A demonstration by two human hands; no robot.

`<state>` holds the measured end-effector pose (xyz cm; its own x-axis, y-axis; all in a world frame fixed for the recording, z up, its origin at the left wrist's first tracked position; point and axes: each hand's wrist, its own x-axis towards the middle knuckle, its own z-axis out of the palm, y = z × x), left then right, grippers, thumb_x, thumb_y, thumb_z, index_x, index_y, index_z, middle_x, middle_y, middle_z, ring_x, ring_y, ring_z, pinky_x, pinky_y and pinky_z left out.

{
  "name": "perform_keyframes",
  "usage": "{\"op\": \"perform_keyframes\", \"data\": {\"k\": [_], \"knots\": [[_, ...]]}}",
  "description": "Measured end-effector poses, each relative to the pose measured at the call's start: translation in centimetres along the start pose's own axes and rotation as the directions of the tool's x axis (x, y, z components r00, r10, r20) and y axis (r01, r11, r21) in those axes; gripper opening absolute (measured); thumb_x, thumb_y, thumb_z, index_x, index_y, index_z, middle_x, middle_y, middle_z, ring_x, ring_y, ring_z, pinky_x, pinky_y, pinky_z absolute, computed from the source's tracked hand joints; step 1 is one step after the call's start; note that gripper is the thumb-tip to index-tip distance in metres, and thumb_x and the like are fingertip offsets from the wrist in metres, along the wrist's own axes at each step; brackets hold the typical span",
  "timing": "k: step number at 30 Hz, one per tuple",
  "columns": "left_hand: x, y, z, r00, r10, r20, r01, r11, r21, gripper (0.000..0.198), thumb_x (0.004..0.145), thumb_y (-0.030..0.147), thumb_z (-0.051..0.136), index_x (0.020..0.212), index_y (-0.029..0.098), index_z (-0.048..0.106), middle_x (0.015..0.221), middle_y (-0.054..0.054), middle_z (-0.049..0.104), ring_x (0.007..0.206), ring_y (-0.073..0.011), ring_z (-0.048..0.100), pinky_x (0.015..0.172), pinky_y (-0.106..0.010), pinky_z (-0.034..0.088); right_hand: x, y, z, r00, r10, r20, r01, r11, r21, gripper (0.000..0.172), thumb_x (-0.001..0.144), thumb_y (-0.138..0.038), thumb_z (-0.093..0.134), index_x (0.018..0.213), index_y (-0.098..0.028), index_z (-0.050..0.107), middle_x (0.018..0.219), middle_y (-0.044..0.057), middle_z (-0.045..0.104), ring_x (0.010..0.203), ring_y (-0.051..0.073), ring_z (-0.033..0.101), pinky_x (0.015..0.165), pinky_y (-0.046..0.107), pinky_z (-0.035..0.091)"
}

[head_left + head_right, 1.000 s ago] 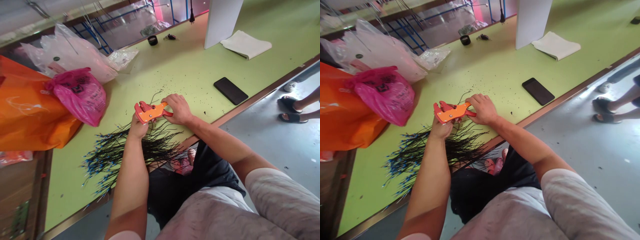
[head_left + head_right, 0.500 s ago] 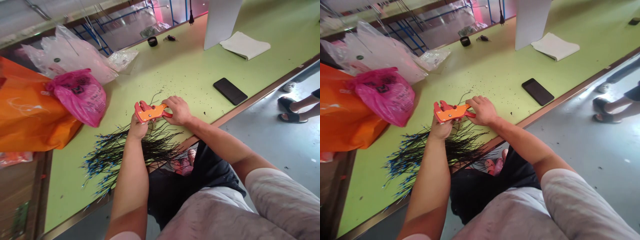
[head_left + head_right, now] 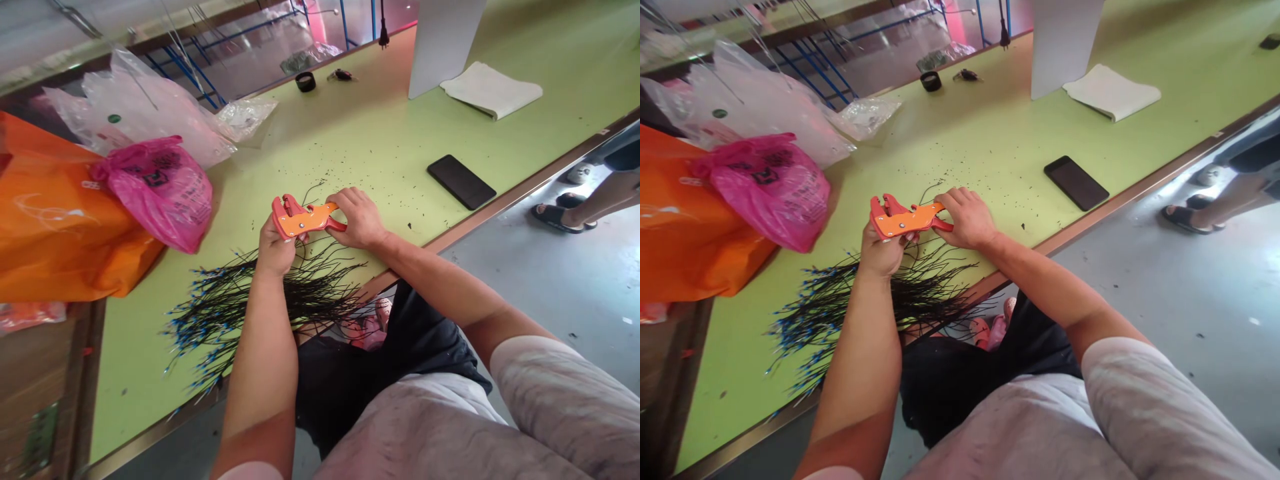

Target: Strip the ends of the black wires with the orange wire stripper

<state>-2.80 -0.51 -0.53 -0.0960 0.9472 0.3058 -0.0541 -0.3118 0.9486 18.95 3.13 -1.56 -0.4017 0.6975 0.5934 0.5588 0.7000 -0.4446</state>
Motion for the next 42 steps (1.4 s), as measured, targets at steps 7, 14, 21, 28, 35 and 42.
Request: {"op": "perform_keyframes", "data": {"k": [7, 14, 21, 28, 35, 42], "knots": [[0.0, -0.1, 0.0, 0.998, -0.061, -0.025, 0.061, 0.998, -0.006, 0.043, 0.064, 0.042, 0.106, 0.084, 0.023, 0.073, 0.075, 0.003, 0.066, 0.055, -0.0077, 0.048, 0.05, -0.022, 0.044, -0.1, -0.4, -0.1, 1.0, -0.009, 0.005, 0.009, 0.999, 0.043, 0.054, 0.102, -0.062, 0.07, 0.134, -0.019, 0.068, 0.125, 0.016, 0.073, 0.114, 0.033, 0.062, 0.102, 0.049, 0.051], [0.1, -0.7, -0.4, 1.0, 0.01, -0.021, -0.008, 0.996, 0.092, 0.048, 0.071, 0.056, 0.104, 0.086, 0.023, 0.073, 0.074, 0.0, 0.068, 0.057, -0.0114, 0.05, 0.05, -0.025, 0.045, 0.0, -0.3, 0.1, 1.0, 0.007, 0.004, -0.008, 0.995, 0.101, 0.058, 0.099, -0.066, 0.073, 0.134, -0.02, 0.068, 0.126, 0.016, 0.073, 0.114, 0.033, 0.062, 0.103, 0.05, 0.053], [0.1, -0.7, -0.5, 0.998, 0.04, -0.042, -0.034, 0.991, 0.13, 0.046, 0.073, 0.056, 0.104, 0.084, 0.023, 0.074, 0.069, 0.001, 0.066, 0.055, -0.0119, 0.049, 0.047, -0.025, 0.044, 0.0, -0.3, 0.0, 1.0, 0.016, 0.023, -0.018, 0.997, 0.075, 0.059, 0.099, -0.067, 0.071, 0.133, -0.019, 0.071, 0.123, 0.017, 0.074, 0.11, 0.032, 0.063, 0.1, 0.049, 0.053], [0.1, -0.3, 0.0, 0.998, 0.004, -0.068, 0.002, 0.996, 0.092, 0.05, 0.064, 0.057, 0.107, 0.082, 0.023, 0.076, 0.075, -0.002, 0.074, 0.058, -0.0118, 0.053, 0.048, -0.023, 0.048, 0.0, -0.4, -0.1, 1.0, 0.017, 0.023, -0.018, 0.998, 0.058, 0.059, 0.1, -0.069, 0.07, 0.133, -0.019, 0.071, 0.123, 0.016, 0.074, 0.11, 0.032, 0.062, 0.101, 0.049, 0.051], [0.0, -0.4, -0.2, 0.997, -0.01, -0.071, 0.016, 0.996, 0.086, 0.051, 0.061, 0.053, 0.109, 0.087, 0.022, 0.079, 0.086, -0.005, 0.081, 0.064, -0.0138, 0.061, 0.056, -0.026, 0.058, 0.0, -0.4, -0.1, 1.0, 0.011, 0.011, -0.012, 0.999, 0.043, 0.058, 0.1, -0.068, 0.071, 0.132, -0.019, 0.072, 0.121, 0.016, 0.075, 0.107, 0.031, 0.062, 0.098, 0.047, 0.051], [-0.1, 0.3, 0.1, 0.994, -0.055, -0.092, 0.065, 0.991, 0.113, 0.05, 0.059, 0.048, 0.109, 0.079, 0.019, 0.073, 0.075, 0.001, 0.071, 0.061, -0.0092, 0.056, 0.053, -0.019, 0.05, 0.0, -0.8, -0.3, 0.994, 0.088, 0.065, -0.089, 0.996, 0.007, 0.056, 0.101, -0.071, 0.07, 0.121, -0.019, 0.077, 0.105, 0.012, 0.079, 0.092, 0.025, 0.066, 0.082, 0.038, 0.046]]}}
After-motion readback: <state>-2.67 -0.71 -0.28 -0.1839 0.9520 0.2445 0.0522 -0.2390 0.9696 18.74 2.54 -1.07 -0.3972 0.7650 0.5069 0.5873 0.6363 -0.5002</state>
